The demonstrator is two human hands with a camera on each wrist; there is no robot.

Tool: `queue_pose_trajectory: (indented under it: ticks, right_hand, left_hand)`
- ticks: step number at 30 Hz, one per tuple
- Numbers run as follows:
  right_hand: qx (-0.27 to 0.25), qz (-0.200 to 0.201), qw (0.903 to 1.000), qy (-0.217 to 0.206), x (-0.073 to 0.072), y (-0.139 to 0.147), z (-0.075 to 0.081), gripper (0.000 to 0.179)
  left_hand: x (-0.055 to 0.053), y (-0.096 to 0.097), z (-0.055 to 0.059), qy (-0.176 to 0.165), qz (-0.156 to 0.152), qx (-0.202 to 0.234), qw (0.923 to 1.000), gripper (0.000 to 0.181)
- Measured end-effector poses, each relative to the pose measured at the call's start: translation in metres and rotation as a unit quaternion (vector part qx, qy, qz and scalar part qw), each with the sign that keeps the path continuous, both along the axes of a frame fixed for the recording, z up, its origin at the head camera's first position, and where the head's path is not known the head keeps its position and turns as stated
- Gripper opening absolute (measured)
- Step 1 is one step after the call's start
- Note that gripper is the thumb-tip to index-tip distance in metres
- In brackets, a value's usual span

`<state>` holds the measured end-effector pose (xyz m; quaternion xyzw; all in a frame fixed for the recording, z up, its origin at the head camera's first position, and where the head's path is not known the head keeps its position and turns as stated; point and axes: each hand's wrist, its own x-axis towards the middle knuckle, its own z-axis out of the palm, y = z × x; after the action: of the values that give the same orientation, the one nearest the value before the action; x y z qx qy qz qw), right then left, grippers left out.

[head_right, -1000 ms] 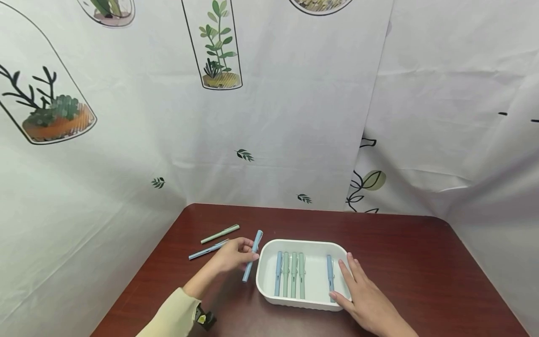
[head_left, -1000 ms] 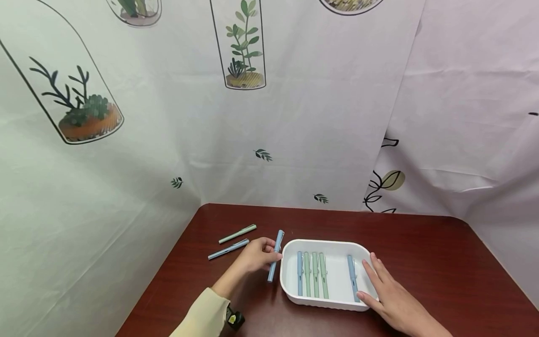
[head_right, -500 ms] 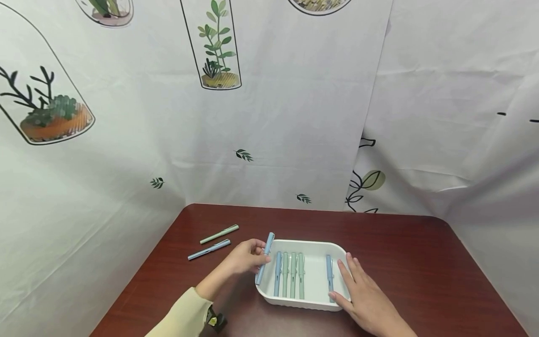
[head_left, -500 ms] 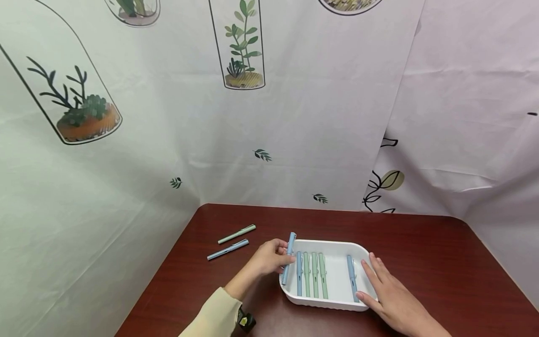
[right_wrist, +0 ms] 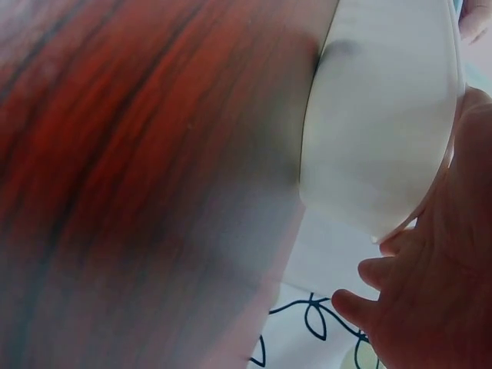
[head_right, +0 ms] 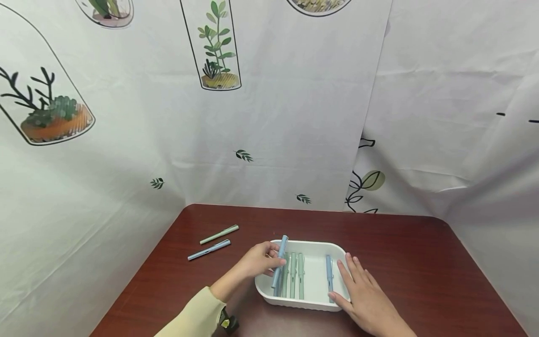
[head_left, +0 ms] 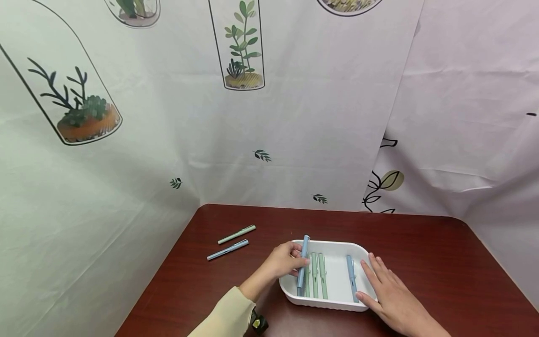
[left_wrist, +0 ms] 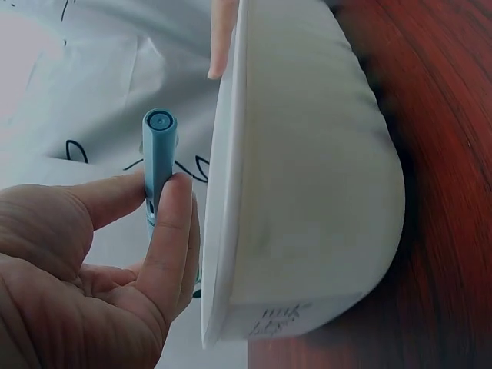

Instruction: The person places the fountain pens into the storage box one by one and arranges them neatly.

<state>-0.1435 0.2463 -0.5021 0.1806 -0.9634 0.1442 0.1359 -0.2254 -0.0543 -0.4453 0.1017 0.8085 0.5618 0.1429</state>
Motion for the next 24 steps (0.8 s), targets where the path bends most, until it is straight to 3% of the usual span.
queue_pose_trajectory:
  ticks: [7,16,24]
  right_hand:
    - [0.000,0.009,0.9998,0.015,0.000,0.000,0.001,0.078]
    - [0.000,0.002,1.0000,-0.004,0.000,0.000,0.002,0.078]
    - [-0.002,0.007,1.0000,-0.003,-0.001,0.001,0.002,0.077]
  left_hand:
    - [0.001,0.013,0.000,-0.001,0.000,-0.005,1.0000,0.033]
    - [0.001,0.029,-0.003,-0.002,-0.008,0.003,1.0000,0.030]
    - [0.004,0.045,-0.007,-0.007,-0.005,-0.020,0.9998,0.028]
